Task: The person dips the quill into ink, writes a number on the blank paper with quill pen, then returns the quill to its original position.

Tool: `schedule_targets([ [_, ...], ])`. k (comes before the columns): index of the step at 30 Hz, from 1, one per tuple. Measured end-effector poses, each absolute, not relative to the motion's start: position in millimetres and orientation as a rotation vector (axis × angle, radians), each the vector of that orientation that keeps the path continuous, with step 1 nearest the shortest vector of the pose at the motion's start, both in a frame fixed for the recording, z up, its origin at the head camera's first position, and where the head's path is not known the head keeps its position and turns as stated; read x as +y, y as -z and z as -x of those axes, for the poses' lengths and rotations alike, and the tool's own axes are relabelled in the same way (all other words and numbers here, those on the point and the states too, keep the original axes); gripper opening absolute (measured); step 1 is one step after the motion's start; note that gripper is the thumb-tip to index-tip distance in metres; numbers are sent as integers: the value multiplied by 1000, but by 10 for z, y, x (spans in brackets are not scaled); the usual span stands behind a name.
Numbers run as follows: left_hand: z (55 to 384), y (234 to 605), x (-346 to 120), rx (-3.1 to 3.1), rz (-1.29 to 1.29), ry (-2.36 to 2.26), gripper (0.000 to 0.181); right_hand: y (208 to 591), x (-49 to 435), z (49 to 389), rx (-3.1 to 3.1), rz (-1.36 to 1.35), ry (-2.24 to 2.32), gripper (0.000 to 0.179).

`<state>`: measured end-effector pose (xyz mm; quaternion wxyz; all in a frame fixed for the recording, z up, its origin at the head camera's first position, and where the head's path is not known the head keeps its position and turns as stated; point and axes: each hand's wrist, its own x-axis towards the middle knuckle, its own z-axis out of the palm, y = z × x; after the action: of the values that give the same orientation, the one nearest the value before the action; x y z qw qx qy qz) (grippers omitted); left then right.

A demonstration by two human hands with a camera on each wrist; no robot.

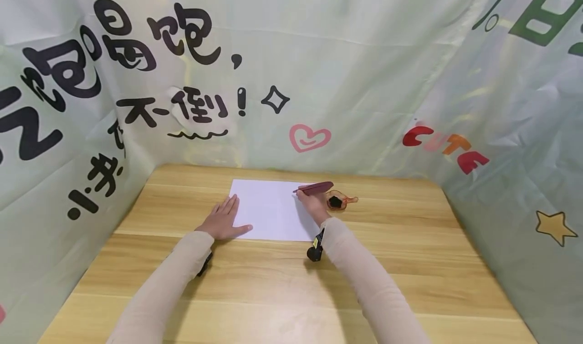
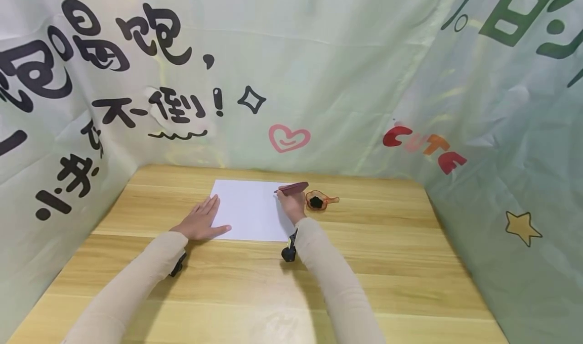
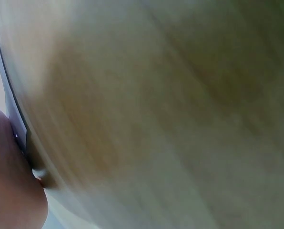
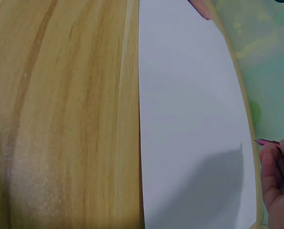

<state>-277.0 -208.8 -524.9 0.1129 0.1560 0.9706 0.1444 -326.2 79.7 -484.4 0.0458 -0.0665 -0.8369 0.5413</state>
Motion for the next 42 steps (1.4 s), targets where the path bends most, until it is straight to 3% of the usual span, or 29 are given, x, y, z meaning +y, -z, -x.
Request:
schedule_targets([
  [13, 2738, 5202, -2082, 2855, -466, -441, 109, 4877, 749, 3238, -2540, 182, -1561, 21],
  [42, 2751, 5214, -2100, 2845, -467, -468, 110, 4910, 753, 3323, -2510, 415, -1715, 28],
])
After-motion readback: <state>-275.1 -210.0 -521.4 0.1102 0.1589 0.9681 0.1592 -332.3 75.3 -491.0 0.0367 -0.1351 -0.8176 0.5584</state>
